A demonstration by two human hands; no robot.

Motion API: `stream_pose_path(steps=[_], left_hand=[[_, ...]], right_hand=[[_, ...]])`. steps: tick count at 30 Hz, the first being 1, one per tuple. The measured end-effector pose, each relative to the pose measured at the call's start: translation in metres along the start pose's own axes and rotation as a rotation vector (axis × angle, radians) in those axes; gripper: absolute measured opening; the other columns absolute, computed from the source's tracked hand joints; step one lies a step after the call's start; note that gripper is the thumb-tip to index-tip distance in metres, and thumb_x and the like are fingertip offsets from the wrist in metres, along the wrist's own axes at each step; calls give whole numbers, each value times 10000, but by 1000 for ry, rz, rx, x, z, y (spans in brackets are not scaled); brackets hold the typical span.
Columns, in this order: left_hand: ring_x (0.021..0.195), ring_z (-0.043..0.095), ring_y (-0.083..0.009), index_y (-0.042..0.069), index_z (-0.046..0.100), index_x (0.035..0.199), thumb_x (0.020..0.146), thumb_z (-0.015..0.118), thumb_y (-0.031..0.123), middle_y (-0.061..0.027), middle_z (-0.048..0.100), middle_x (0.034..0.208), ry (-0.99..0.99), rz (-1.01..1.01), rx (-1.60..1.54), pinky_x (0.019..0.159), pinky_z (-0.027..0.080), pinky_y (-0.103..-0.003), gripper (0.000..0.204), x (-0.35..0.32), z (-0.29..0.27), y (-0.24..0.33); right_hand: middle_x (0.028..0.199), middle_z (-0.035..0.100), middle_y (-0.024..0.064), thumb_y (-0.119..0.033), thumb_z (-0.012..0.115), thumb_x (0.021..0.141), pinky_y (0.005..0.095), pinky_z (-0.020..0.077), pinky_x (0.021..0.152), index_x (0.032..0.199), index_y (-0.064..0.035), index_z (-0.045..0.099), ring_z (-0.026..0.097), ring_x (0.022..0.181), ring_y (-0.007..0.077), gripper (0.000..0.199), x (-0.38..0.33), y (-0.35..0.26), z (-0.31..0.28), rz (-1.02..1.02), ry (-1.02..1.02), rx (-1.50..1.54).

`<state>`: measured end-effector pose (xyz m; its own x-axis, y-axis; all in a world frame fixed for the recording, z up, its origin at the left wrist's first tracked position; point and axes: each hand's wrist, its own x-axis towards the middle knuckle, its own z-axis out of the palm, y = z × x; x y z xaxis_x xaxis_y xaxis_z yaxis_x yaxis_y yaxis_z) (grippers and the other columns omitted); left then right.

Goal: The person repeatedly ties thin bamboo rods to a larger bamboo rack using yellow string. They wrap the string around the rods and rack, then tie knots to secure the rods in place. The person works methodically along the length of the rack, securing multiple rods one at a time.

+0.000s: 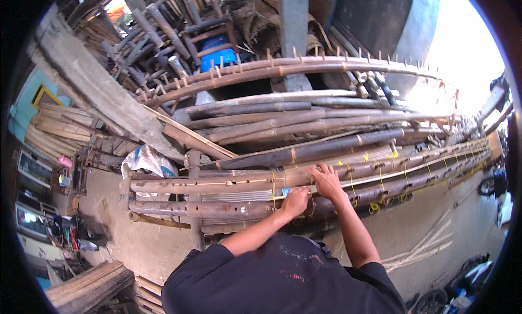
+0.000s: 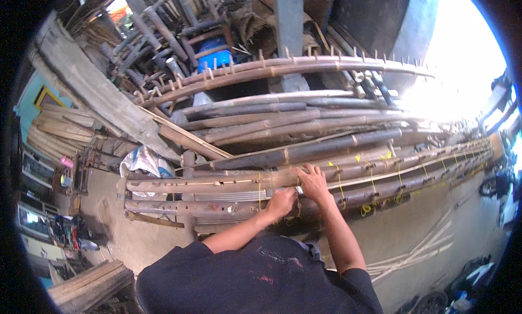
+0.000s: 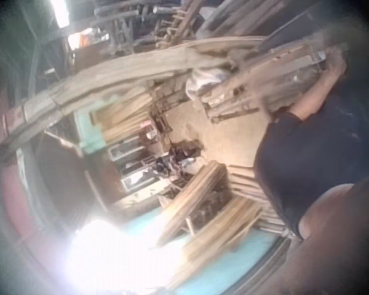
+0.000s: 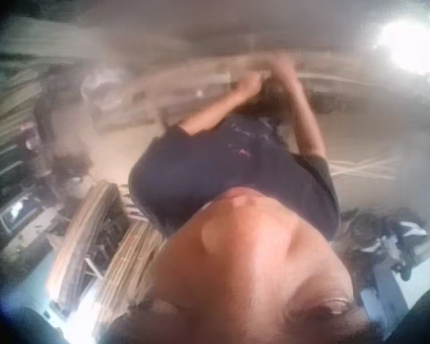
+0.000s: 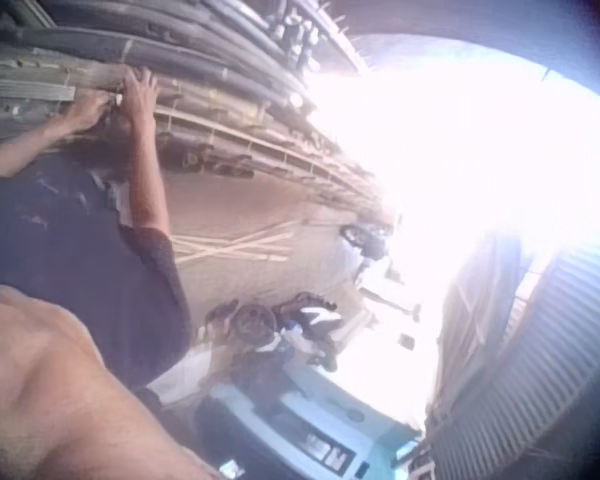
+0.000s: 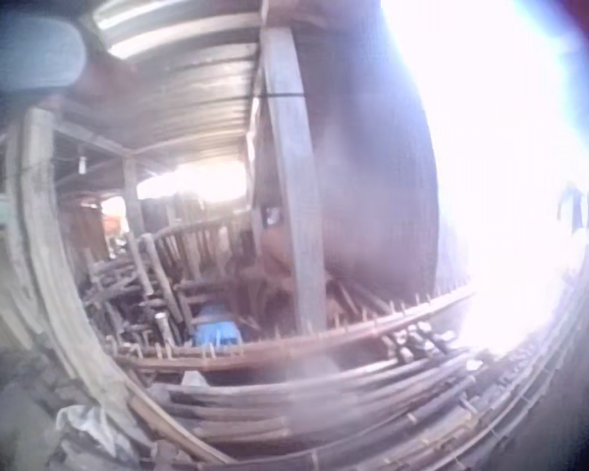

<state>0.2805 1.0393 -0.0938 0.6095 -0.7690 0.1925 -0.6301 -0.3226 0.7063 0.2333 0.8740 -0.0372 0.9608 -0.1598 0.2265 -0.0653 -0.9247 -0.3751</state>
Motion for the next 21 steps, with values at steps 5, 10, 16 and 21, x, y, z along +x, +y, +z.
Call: stream_pose_path(steps=[5,10,16,21], left_hand=[[1009,627,-341,63,659,1015,958,540,194,-149,669,1013,26,-83,66,922,389,-473,185,-16,-6,-10],[960,645,-328,45,636,1008,943,556,203,-143,663,986,75,-22,290,837,474,-465,189,-23,7,-20],[925,646,-353,44,639,1061,922,568,192,-146,668,991,16,-43,272,850,491,-441,215,-22,-1,-13],[930,635,-379,37,656,1013,892,561,131,-182,665,1017,29,-28,205,877,487,-446,180,-13,8,-12]], right_hand=[[1041,650,195,-212,680,819,477,488,904,1035,-52,686,619,1016,367,269,33,15,1,-74,-270,-179],[850,670,83,-255,537,1000,386,518,819,891,38,631,642,829,190,326,57,5,7,355,-200,1556],[564,502,45,-246,479,992,335,437,454,729,1,560,545,492,144,370,105,-41,0,-91,-103,686],[547,572,138,-231,489,941,429,452,512,740,46,609,559,463,226,363,139,47,97,392,-241,660]])
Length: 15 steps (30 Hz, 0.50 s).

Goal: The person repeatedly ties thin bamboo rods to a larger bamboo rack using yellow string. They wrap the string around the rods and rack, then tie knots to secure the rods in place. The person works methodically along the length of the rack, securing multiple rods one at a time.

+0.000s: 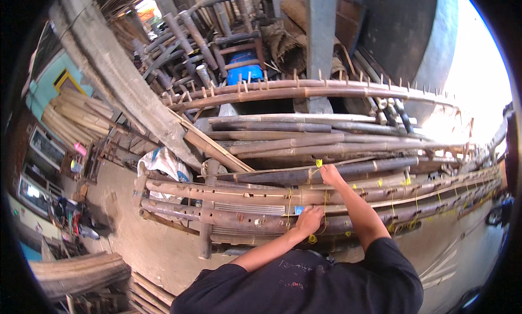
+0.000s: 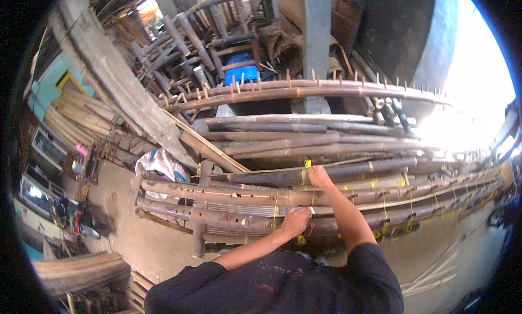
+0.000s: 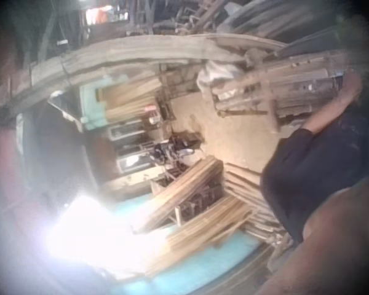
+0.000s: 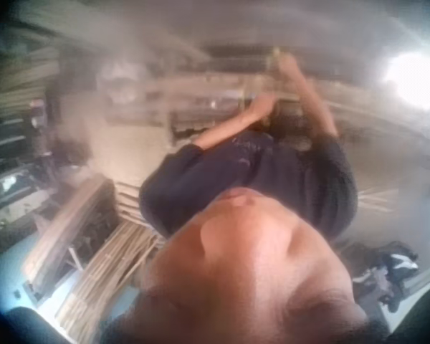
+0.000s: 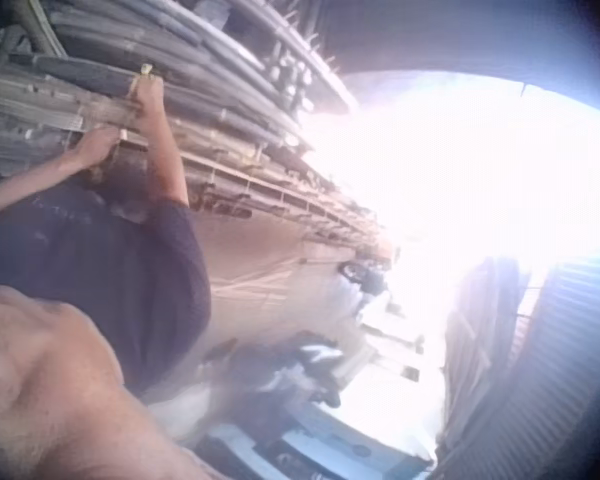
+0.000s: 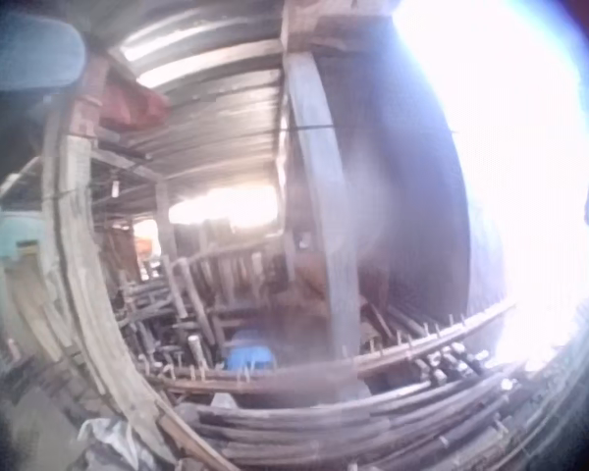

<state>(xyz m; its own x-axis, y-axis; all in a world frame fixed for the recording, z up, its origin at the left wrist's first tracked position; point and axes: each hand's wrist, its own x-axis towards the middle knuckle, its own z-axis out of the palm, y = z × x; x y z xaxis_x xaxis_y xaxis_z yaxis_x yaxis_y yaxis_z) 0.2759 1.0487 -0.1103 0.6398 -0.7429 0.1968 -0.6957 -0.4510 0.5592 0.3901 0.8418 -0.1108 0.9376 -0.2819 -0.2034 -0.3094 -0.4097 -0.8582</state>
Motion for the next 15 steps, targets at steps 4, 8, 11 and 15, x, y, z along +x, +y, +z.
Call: stream_pose_path(steps=[4,8,11,15], left_hand=[[885,626,-372,55,644,936,883,530,107,-167,655,927,4,58,52,803,421,-473,136,-4,4,1],[901,639,-299,75,602,980,936,532,133,-115,667,936,86,-3,78,879,359,-454,101,-10,-4,-1],[905,648,-282,78,580,996,926,554,127,-103,678,909,67,-2,71,877,356,-449,89,-10,-6,3],[856,656,-296,77,574,973,917,559,119,-118,676,826,29,33,80,872,353,-457,72,-3,-2,8]], right_hand=[[652,596,282,-234,500,911,479,463,571,741,61,591,590,584,411,353,7,1,13,-447,273,-180],[739,576,293,-227,523,925,498,448,614,757,52,583,569,664,464,330,-71,-111,-14,-514,26,-142],[744,620,284,-227,503,928,547,491,699,718,45,605,618,761,484,359,-84,-113,-22,-510,81,-204],[753,633,285,-241,517,919,544,505,706,709,35,638,634,756,476,367,-36,-56,-16,-376,217,-336]])
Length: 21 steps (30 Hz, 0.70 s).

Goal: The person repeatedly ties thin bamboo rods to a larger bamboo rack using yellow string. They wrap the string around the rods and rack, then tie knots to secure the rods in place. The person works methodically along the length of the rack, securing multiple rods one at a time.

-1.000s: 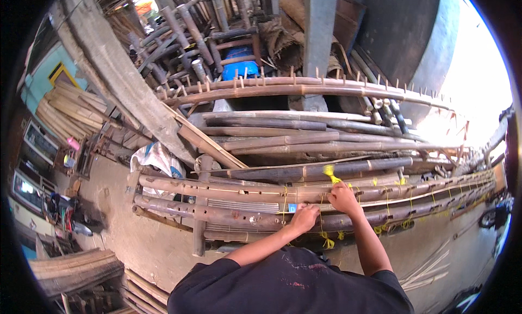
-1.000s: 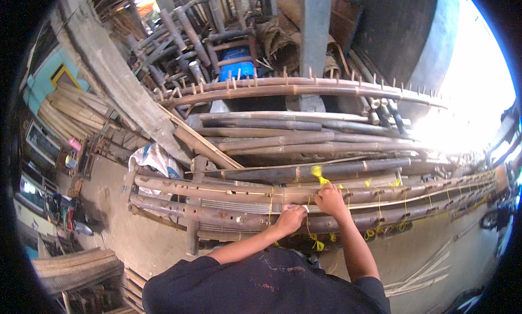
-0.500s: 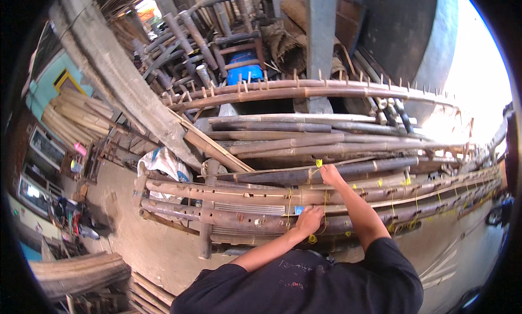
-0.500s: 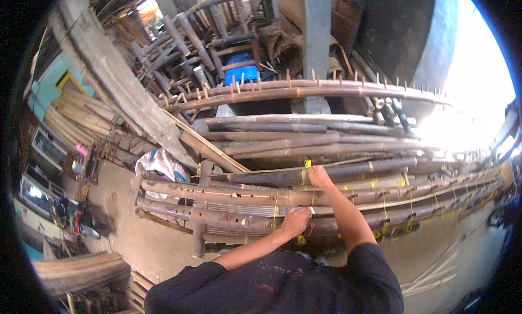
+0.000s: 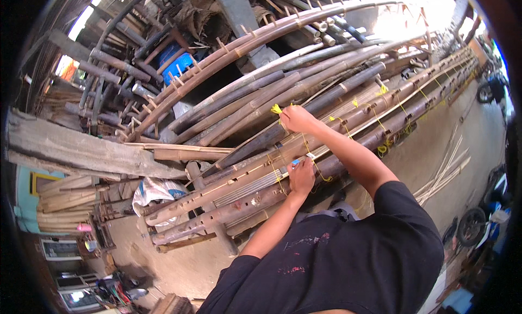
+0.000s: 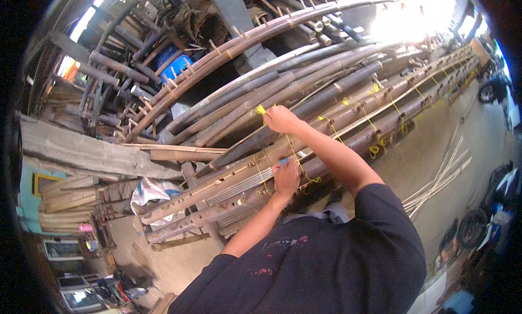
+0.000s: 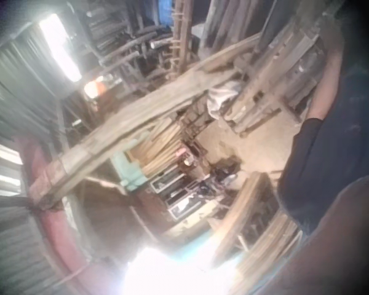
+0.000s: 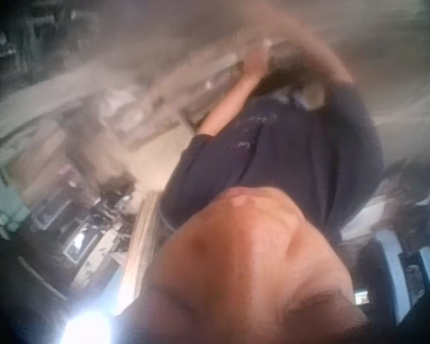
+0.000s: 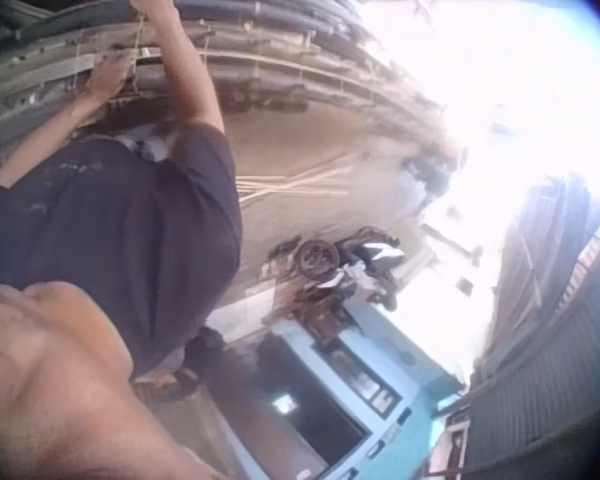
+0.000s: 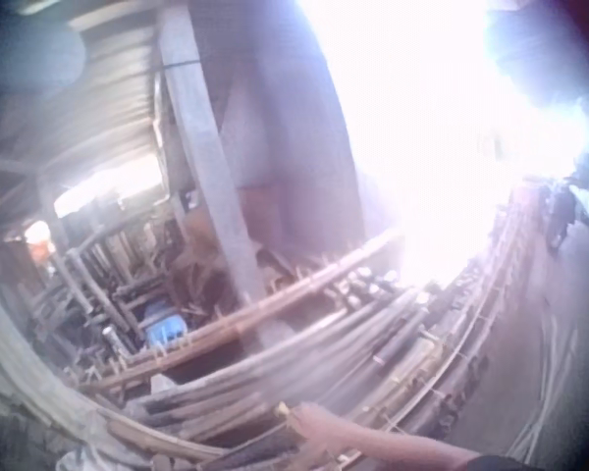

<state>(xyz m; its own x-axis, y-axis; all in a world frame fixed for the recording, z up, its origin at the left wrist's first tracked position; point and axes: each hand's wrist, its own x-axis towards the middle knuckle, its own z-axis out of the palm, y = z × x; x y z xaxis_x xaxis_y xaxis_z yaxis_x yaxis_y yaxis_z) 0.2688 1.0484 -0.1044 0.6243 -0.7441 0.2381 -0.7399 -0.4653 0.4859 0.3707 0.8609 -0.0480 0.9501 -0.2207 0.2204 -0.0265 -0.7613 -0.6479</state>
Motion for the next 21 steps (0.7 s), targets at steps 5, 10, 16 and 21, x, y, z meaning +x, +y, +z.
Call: stream_pose_path(steps=[5,10,16,21], left_hand=[[828,657,-319,78,570,948,917,560,121,-129,684,810,8,-29,2,855,363,-472,53,-4,0,-12],[807,638,-345,76,575,937,957,529,163,-140,675,803,92,22,-10,800,356,-465,101,-5,-3,-14],[800,639,-346,71,608,916,937,559,144,-148,682,825,-8,12,-51,791,360,-444,90,1,-5,-8],[804,659,-377,65,669,1006,913,561,144,-177,697,858,-3,72,25,755,430,-488,163,3,9,-22]], right_hand=[[729,617,274,-219,510,925,535,499,645,719,32,628,616,689,476,346,8,-11,11,-96,55,117],[730,625,289,-224,529,893,549,525,676,657,34,629,636,697,477,363,1,-29,-4,-51,88,1],[812,673,297,-278,518,885,521,557,756,751,48,701,686,806,444,398,5,60,62,246,-109,-103],[1003,706,261,-276,622,780,453,573,771,904,-27,753,706,955,350,308,-13,44,-9,413,-319,-121]])
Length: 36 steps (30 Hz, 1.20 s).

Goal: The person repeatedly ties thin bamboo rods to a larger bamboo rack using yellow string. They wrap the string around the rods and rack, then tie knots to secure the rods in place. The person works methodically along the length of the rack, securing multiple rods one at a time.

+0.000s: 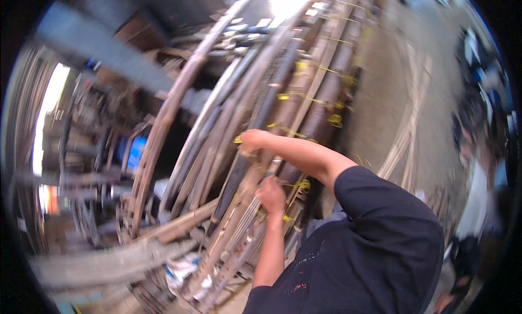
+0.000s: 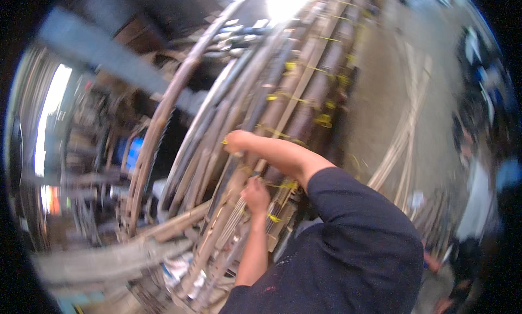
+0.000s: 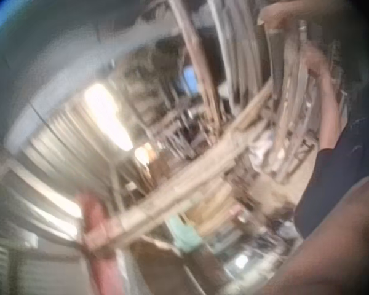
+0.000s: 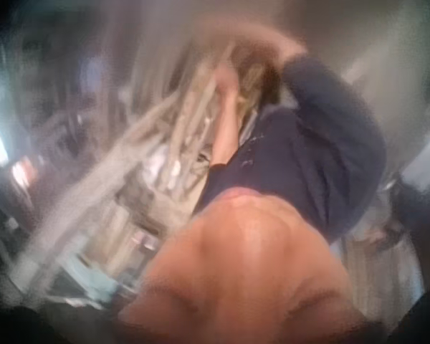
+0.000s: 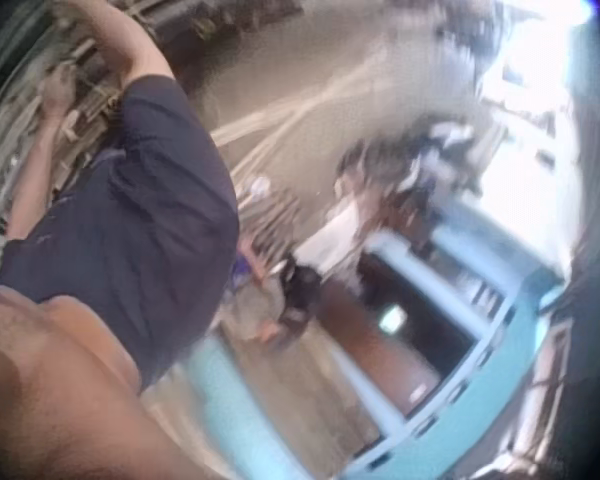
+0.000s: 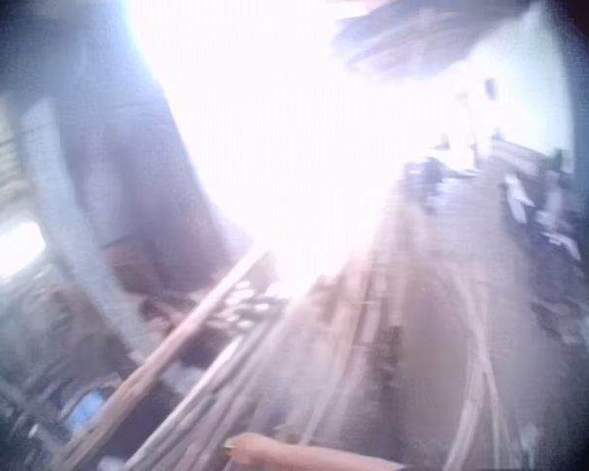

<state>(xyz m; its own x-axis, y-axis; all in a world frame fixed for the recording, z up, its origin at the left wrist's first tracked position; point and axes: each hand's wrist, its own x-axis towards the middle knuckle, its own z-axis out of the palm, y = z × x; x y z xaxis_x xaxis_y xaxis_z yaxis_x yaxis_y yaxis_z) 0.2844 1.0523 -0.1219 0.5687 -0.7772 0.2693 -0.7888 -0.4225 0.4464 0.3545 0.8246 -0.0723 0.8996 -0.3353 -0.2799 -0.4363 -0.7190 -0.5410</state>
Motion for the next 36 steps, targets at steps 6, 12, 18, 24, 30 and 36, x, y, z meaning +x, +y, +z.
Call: stream_pose_path(steps=[6,12,18,24,30,36], left_hand=[[946,654,-316,-40,640,1090,966,543,124,-195,684,1039,-164,-213,-202,859,502,-399,227,21,-37,39],[1020,597,-367,-39,610,1043,892,588,59,-204,621,1060,131,126,27,925,463,-443,181,79,25,223],[1099,590,-357,14,633,1089,893,637,83,-188,631,1152,-805,480,-337,990,453,-437,208,26,290,450],[1377,354,-487,172,585,1339,949,591,460,-270,390,1483,-1620,545,82,1078,299,-650,485,-138,483,492],[1421,233,-427,282,595,1319,916,597,503,-53,391,1505,-1574,876,456,993,244,-748,460,-167,567,494],[1288,406,-388,242,631,1248,916,600,434,-53,538,1350,-1444,882,413,965,354,-638,385,-181,586,503]], right_hand=[[973,704,225,-382,576,977,478,557,798,1257,-96,526,704,918,382,404,-176,58,-126,-278,454,493],[991,700,169,-338,504,1040,368,586,770,1234,-4,545,720,856,234,388,-357,317,-90,-91,313,1502],[949,688,140,-168,586,949,379,585,695,1052,-8,640,705,867,246,197,-448,689,178,876,1290,1613],[946,725,161,-256,557,894,484,547,789,935,-139,726,694,893,366,210,-558,930,393,1791,929,939],[1009,706,228,-185,543,894,501,541,840,1011,-32,690,688,960,391,242,-558,1061,469,1902,710,850],[956,721,203,-217,610,920,480,570,783,1001,-30,697,713,910,363,222,-551,1090,512,1895,659,736]])
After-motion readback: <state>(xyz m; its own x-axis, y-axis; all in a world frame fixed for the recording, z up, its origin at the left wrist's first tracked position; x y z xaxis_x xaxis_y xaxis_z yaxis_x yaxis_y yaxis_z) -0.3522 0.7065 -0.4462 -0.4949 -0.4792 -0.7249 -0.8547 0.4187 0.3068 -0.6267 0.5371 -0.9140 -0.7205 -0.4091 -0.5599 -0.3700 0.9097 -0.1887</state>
